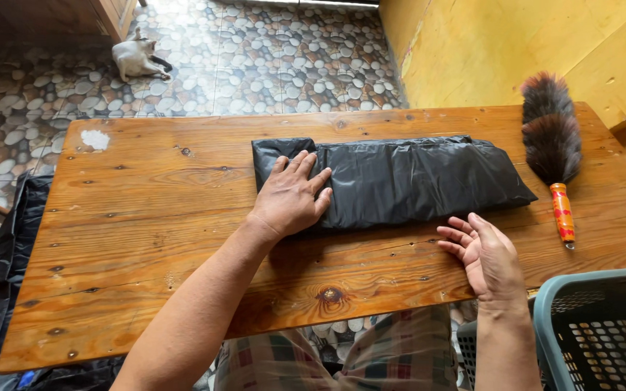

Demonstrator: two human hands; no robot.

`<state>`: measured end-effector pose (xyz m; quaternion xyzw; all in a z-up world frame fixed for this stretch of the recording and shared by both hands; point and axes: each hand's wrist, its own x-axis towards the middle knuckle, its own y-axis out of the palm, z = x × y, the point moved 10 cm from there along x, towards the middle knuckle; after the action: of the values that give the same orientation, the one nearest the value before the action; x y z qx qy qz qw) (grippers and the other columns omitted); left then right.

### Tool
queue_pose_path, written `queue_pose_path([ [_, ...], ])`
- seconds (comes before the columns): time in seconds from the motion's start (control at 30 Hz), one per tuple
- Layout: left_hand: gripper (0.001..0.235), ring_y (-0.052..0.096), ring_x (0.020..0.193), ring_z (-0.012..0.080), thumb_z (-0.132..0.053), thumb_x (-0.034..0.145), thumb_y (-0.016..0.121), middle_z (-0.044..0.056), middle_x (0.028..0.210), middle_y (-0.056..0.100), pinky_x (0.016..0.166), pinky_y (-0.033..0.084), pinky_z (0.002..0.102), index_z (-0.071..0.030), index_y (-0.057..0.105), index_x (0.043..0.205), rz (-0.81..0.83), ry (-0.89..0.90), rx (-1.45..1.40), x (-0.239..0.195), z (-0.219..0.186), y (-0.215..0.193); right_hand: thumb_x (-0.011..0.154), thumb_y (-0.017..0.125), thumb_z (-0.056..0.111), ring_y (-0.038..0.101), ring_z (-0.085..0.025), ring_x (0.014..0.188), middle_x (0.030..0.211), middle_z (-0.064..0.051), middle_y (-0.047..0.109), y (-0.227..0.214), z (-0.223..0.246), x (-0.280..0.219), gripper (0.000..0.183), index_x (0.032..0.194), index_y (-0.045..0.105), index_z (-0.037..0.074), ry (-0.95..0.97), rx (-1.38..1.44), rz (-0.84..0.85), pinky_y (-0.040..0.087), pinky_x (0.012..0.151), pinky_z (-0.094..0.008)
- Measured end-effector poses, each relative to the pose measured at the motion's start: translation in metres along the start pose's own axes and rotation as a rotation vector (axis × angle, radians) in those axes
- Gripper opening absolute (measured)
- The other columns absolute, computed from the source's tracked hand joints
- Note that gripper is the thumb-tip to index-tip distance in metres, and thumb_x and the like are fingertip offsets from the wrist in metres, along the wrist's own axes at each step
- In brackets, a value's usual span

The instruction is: The person places a large black plastic sheet on a wooden table and uses a feather duster to brush its surface. They then fold the sheet multiple times by hand, pressing down to flatten the creases and create a compact bundle.

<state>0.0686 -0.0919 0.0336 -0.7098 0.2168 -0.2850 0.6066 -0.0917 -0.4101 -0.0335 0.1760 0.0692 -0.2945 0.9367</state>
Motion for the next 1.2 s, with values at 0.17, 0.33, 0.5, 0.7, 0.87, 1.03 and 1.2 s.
queue_pose_path([
  [0.17, 0.057, 0.041, 0.148, 0.033, -0.051, 0.102, 0.035, 0.018, 0.15, 0.053, 0.118, 0.026, 0.052, -0.024, 0.058, 0.146, -0.061, 0.01, -0.028, -0.001, 0.001, -0.003, 0.109, 0.067, 0.027, 0.057, -0.016, 0.038, 0.08, -0.017, 0.071, 0.022, 0.019, -0.019, 0.022, 0.1, 0.071, 0.008, -0.325, -0.619, -0.146, 0.041, 0.034, -0.022],
  [0.33, 0.07, 0.044, 0.146, 0.0321, -0.052, 0.102, 0.035, 0.022, 0.149, 0.054, 0.118, 0.026, 0.051, -0.01, 0.039, 0.158, -0.082, 0.007, -0.058, -0.002, 0.002, -0.009, 0.097, 0.073, 0.024, 0.064, -0.031, 0.112, 0.12, -0.012, 0.065, 0.161, 0.054, -0.084, 0.03, 0.124, 0.071, 0.01, -0.912, -1.119, 0.166, 0.051, 0.094, -0.043],
  [0.5, 0.071, 0.046, 0.145, 0.0341, -0.045, 0.106, 0.03, 0.026, 0.147, 0.055, 0.117, 0.025, 0.051, 0.001, 0.027, 0.161, -0.106, 0.005, -0.13, -0.007, 0.001, -0.017, 0.094, 0.071, 0.025, 0.057, -0.039, 0.131, 0.137, -0.017, 0.063, 0.243, 0.031, -0.133, 0.047, 0.138, 0.064, 0.009, -1.209, -1.197, 0.473, 0.044, 0.108, -0.049],
  [0.7, 0.064, 0.054, 0.139, 0.0354, -0.04, 0.11, 0.027, 0.027, 0.139, 0.061, 0.116, 0.031, 0.051, 0.002, 0.032, 0.158, -0.241, -0.005, -0.257, -0.005, 0.017, -0.023, 0.097, 0.063, 0.039, 0.053, -0.031, 0.137, 0.143, -0.007, 0.061, 0.252, -0.009, -0.125, 0.054, 0.147, 0.057, 0.017, -1.124, -1.341, 0.499, 0.037, 0.114, -0.048],
  [0.87, 0.057, 0.062, 0.121, 0.0443, -0.038, 0.096, 0.062, 0.026, 0.123, 0.064, 0.104, 0.045, 0.054, 0.002, 0.059, 0.137, -0.484, -0.353, -0.208, -0.015, 0.084, -0.036, 0.097, 0.062, 0.038, 0.049, -0.03, 0.142, 0.147, -0.005, 0.057, 0.246, -0.017, -0.121, 0.055, 0.15, 0.055, 0.023, -1.097, -1.361, 0.518, 0.035, 0.116, -0.047],
  [1.03, 0.071, 0.068, 0.108, 0.0433, -0.071, 0.091, 0.054, 0.02, 0.108, 0.067, 0.089, 0.052, 0.055, -0.006, 0.061, 0.115, -0.198, -0.676, -0.316, -0.021, 0.155, 0.003, 0.098, 0.061, 0.037, 0.049, -0.028, 0.142, 0.148, -0.004, 0.056, 0.246, -0.017, -0.121, 0.054, 0.149, 0.055, 0.024, -1.101, -1.346, 0.517, 0.033, 0.117, -0.046],
  [1.2, 0.07, 0.071, 0.108, 0.0386, -0.077, 0.086, 0.054, 0.016, 0.105, 0.075, 0.096, 0.051, 0.051, -0.013, 0.068, 0.111, 0.054, -0.748, -0.51, -0.022, 0.151, 0.006, 0.098, 0.062, 0.037, 0.048, -0.029, 0.142, 0.149, -0.004, 0.055, 0.245, -0.016, -0.121, 0.055, 0.15, 0.054, 0.025, -1.082, -1.343, 0.517, 0.034, 0.116, -0.047],
])
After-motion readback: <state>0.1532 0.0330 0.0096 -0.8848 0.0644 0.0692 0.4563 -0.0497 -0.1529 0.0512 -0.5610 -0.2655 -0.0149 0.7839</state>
